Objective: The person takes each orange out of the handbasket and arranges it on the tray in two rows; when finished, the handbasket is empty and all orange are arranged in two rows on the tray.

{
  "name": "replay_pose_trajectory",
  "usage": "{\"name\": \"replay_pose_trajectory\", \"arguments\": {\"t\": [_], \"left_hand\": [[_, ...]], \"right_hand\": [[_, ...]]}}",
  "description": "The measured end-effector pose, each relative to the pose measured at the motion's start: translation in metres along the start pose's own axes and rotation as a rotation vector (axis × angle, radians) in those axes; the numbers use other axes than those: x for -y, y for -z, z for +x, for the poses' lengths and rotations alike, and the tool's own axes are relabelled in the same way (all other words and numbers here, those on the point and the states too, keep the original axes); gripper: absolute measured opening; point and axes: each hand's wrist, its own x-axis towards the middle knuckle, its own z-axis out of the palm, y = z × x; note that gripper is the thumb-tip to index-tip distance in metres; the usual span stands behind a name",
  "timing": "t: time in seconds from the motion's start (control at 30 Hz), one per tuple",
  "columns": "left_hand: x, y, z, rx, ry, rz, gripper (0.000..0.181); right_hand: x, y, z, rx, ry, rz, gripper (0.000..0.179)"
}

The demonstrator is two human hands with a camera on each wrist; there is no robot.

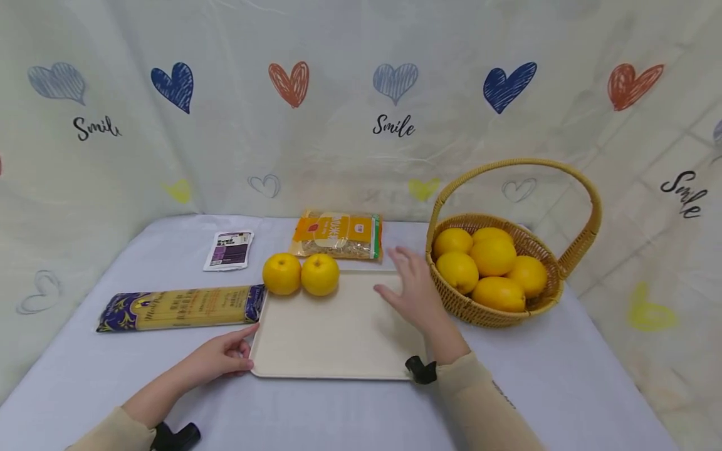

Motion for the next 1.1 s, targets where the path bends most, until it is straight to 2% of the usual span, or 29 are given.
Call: {"name": "replay_pose_trajectory", "arguments": {"t": [0.1, 0.2, 0.33, 0.47, 0.67, 1.1], "left_hand": [[0.001, -0.002, 0.001, -0.001, -0.002, -0.001, 0.081], [0.001, -0.005, 0.005, 0.023, -0.013, -0.012, 0.082], [0.001, -0.008, 0.007, 0.034, -0.017, -0.015, 0.082], [0.001, -0.004, 0.005, 0.006, 0.009, -0.003, 0.082], [0.005, 0.002, 0.003, -0.002, 0.029, 0.003, 0.083], [0.002, 0.000, 0.002, -0.011, 0.050, 0.005, 0.082]], "right_hand": [[0.021, -0.019, 0.002, 0.146, 0.089, -0.049, 0.068], [0.035, -0.031, 0.009, 0.230, 0.074, -0.028, 0.068], [0.037, -0.028, 0.014, 0.217, -0.004, 0.012, 0.070], [0.030, -0.016, 0.017, 0.208, -0.049, 0.043, 0.072], [0.020, -0.001, 0.018, 0.181, -0.071, 0.054, 0.076], [0.013, 0.016, 0.018, 0.120, -0.078, 0.022, 0.078]]}}
